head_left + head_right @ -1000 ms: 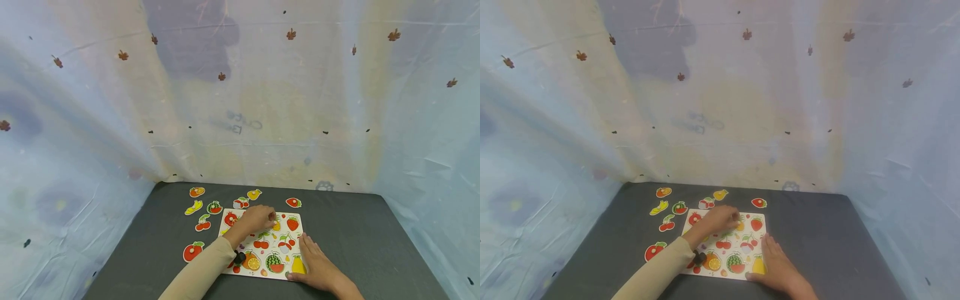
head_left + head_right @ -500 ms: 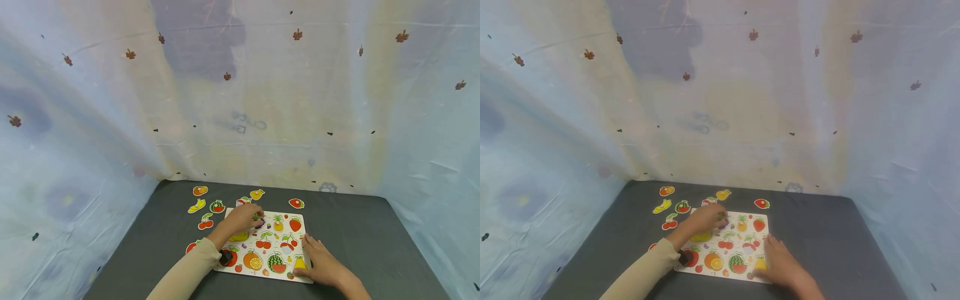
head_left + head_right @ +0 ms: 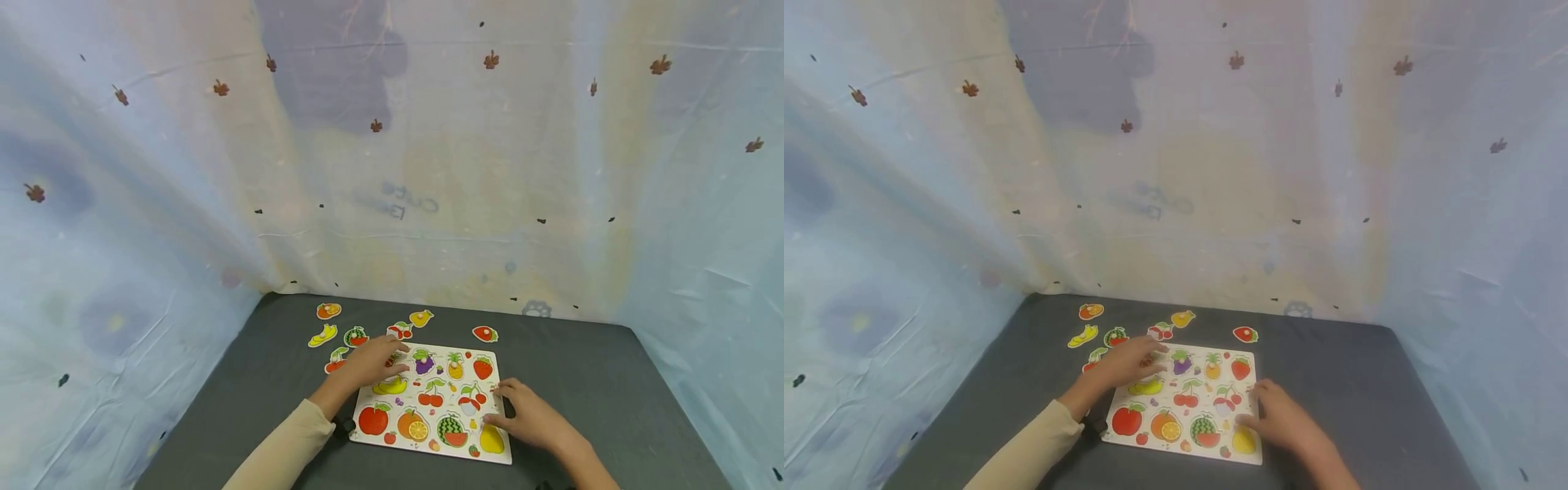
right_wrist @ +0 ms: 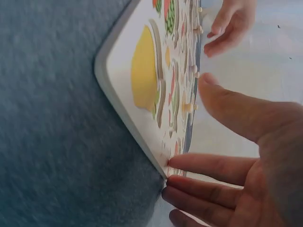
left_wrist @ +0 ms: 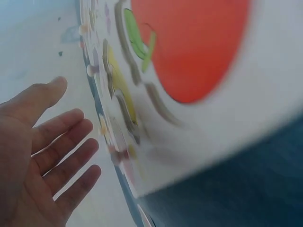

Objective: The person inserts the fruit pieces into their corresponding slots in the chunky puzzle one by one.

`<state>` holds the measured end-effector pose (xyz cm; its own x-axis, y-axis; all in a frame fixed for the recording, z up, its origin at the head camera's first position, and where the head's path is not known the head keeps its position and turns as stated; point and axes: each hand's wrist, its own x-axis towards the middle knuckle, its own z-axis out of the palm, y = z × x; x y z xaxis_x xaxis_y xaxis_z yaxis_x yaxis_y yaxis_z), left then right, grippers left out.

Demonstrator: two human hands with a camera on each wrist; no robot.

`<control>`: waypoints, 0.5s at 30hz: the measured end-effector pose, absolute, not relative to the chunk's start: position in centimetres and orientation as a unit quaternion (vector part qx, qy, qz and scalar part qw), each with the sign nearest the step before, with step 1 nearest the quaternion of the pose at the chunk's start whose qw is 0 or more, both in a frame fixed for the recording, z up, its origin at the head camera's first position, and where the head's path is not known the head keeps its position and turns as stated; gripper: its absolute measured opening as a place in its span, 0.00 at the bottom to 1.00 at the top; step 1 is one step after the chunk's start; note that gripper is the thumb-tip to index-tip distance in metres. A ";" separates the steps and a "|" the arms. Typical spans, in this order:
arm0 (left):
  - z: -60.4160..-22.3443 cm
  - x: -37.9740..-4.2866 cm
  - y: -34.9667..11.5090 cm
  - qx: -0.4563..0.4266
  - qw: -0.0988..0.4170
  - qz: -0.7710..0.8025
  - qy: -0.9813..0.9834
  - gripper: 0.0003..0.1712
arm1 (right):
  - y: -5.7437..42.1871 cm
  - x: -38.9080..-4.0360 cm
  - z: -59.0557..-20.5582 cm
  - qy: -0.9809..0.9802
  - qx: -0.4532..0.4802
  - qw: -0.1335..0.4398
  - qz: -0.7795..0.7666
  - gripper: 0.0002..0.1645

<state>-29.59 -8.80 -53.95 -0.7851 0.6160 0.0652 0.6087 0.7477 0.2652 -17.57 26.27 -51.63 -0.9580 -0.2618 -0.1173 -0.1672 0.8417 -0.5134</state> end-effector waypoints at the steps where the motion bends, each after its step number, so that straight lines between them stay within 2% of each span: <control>1: -54.0 -29.4 -9.1 0.326 0.014 0.134 0.936 0.28 | 26.3 -17.8 -51.6 0.955 -0.111 0.091 -0.260 0.38; 8: -53.8 -28.3 -11.0 0.305 0.034 0.125 0.944 0.34 | 27.0 -18.9 -51.6 0.957 -0.113 0.074 -0.256 0.29; 15: -54.2 -27.0 -12.8 0.303 0.038 0.121 0.944 0.41 | 27.1 -20.3 -51.7 0.961 -0.114 0.039 -0.250 0.28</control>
<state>-27.03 -12.80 -54.21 -0.8129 0.5823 0.0011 0.5639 0.7868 0.2510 -20.31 27.12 -51.67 -0.9709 -0.2386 -0.0188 -0.1991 0.8489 -0.4896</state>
